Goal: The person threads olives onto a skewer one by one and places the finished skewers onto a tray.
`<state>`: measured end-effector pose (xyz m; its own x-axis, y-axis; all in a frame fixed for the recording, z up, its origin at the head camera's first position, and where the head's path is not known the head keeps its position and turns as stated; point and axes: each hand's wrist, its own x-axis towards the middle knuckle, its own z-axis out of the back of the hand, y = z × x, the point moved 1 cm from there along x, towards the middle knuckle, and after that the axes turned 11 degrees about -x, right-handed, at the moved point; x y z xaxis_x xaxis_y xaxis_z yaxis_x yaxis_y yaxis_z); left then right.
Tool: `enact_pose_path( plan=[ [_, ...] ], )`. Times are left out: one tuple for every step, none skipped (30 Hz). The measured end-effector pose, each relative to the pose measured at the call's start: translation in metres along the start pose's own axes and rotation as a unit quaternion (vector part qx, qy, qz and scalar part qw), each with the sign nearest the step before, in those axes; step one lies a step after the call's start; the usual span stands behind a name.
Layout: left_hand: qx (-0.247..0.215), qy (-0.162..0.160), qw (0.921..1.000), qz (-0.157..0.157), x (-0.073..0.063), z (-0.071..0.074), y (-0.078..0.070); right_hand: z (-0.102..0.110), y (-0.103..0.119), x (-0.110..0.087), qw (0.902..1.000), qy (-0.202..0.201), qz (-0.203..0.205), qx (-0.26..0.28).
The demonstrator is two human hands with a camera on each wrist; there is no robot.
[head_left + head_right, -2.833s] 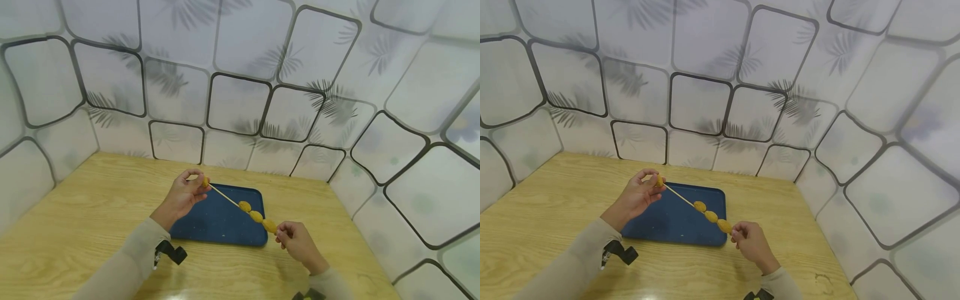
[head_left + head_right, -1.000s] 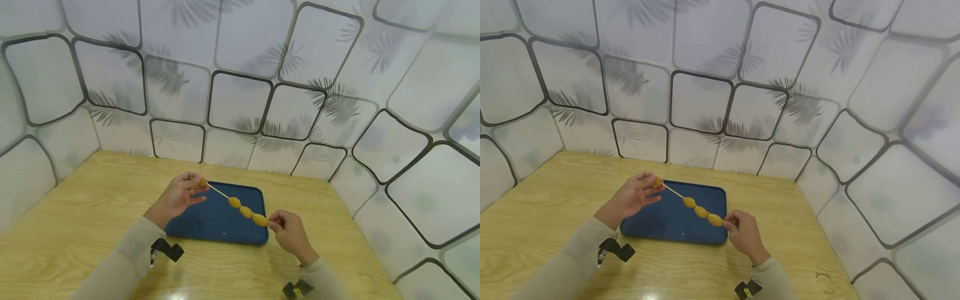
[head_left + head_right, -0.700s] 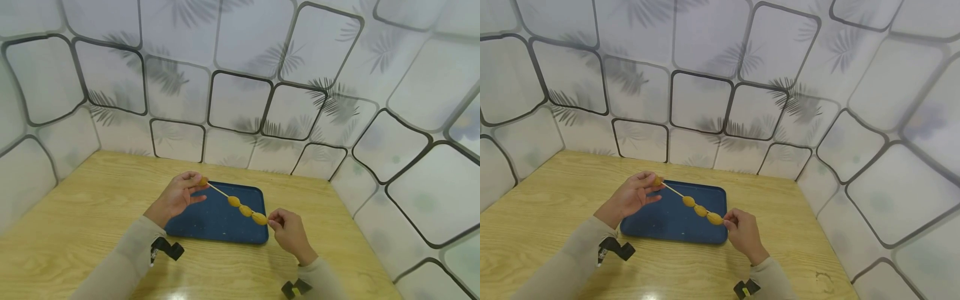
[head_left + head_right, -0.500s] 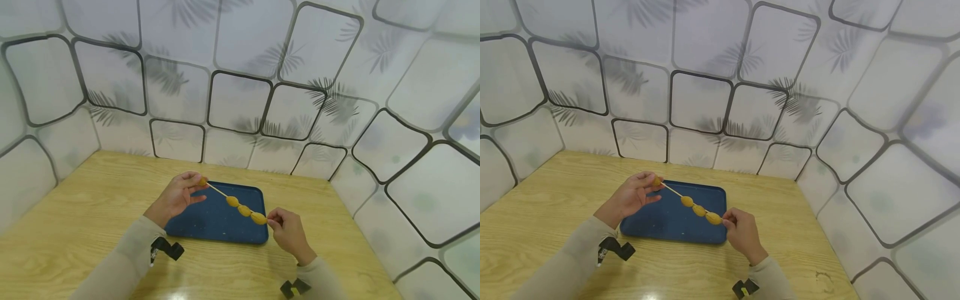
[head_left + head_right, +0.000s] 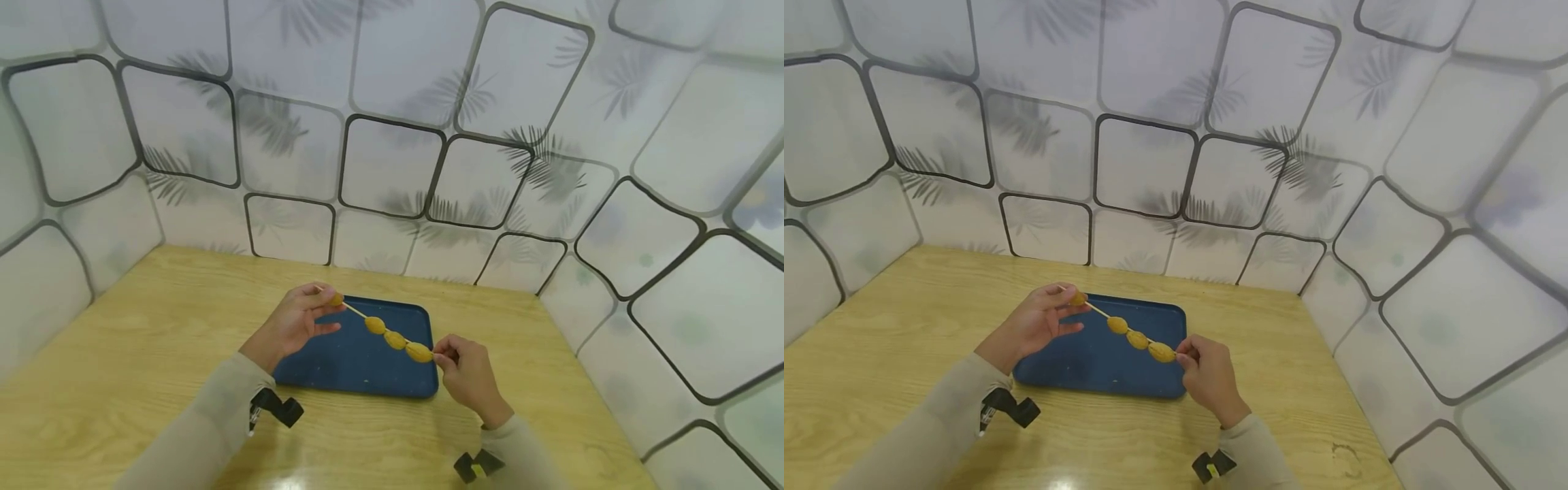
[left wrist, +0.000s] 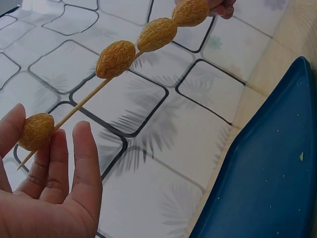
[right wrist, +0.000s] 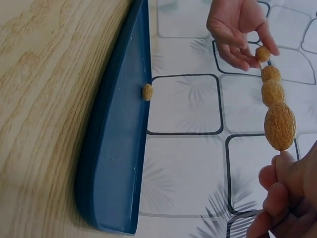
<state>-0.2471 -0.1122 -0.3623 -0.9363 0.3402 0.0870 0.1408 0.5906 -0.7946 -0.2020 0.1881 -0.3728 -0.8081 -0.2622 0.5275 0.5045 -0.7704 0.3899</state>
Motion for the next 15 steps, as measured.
enact_pose_path(
  plan=[
    [-0.001, -0.001, 1.0000, 0.001, 0.0003, -0.0003, 0.0003, -0.0001, 0.0004, 0.0006, 1.0000, 0.000, 0.001, 0.000],
    [-0.001, -0.001, 1.0000, 0.002, 0.0005, -0.0006, 0.0006, -0.0004, 0.0006, 0.0011, 1.0000, 0.000, 0.002, -0.001],
    [-0.002, -0.002, 1.0000, 0.002, 0.0006, -0.0008, 0.0010, -0.0007, 0.0009, 0.0015, 1.0000, 0.000, 0.003, -0.001],
    [-0.002, -0.003, 1.0000, 0.003, 0.0007, -0.0010, 0.0013, -0.0012, 0.0012, 0.0020, 1.0000, -0.001, 0.005, -0.001],
    [-0.002, -0.004, 1.0000, 0.003, 0.0009, -0.0012, 0.0017, -0.0016, 0.0017, 0.0023, 1.0000, -0.002, 0.007, -0.001],
    [-0.002, -0.005, 1.0000, 0.003, 0.0010, -0.0013, 0.0021, -0.0020, 0.0022, 0.0025, 1.0000, -0.002, 0.008, -0.001],
    [-0.001, -0.007, 1.0000, 0.004, 0.0013, -0.0015, 0.0026, -0.0023, 0.0027, 0.0028, 0.9999, -0.003, 0.010, 0.000],
    [0.000, -0.008, 1.0000, 0.003, 0.0015, -0.0017, 0.0030, -0.0028, 0.0029, 0.0032, 0.9999, -0.004, 0.010, 0.000],
    [0.002, -0.009, 1.0000, 0.004, 0.0018, -0.0018, 0.0034, -0.0033, 0.0034, 0.0036, 0.9999, -0.005, 0.012, 0.001],
    [0.003, -0.010, 0.9999, 0.004, 0.0019, -0.0019, 0.0037, -0.0038, 0.0041, 0.0040, 0.9999, -0.006, 0.013, 0.001],
    [0.004, -0.010, 0.9999, 0.004, 0.0020, -0.0020, 0.0040, -0.0042, 0.0049, 0.0045, 0.9999, -0.006, 0.015, 0.002],
    [0.005, -0.011, 0.9999, 0.004, 0.0020, -0.0021, 0.0043, -0.0047, 0.0057, 0.0050, 0.9998, -0.007, 0.017, 0.003],
    [0.005, -0.012, 0.9999, 0.004, 0.0020, -0.0023, 0.0045, -0.0053, 0.0065, 0.0056, 0.9998, -0.009, 0.020, 0.003],
    [0.004, -0.012, 0.9999, 0.004, 0.0019, -0.0024, 0.0046, -0.0058, 0.0072, 0.0062, 0.9997, -0.010, 0.022, 0.005],
    [0.004, -0.013, 0.9999, 0.004, 0.0018, -0.0024, 0.0047, -0.0062, 0.0080, 0.0067, 0.9996, -0.011, 0.025, 0.006]
  ],
)
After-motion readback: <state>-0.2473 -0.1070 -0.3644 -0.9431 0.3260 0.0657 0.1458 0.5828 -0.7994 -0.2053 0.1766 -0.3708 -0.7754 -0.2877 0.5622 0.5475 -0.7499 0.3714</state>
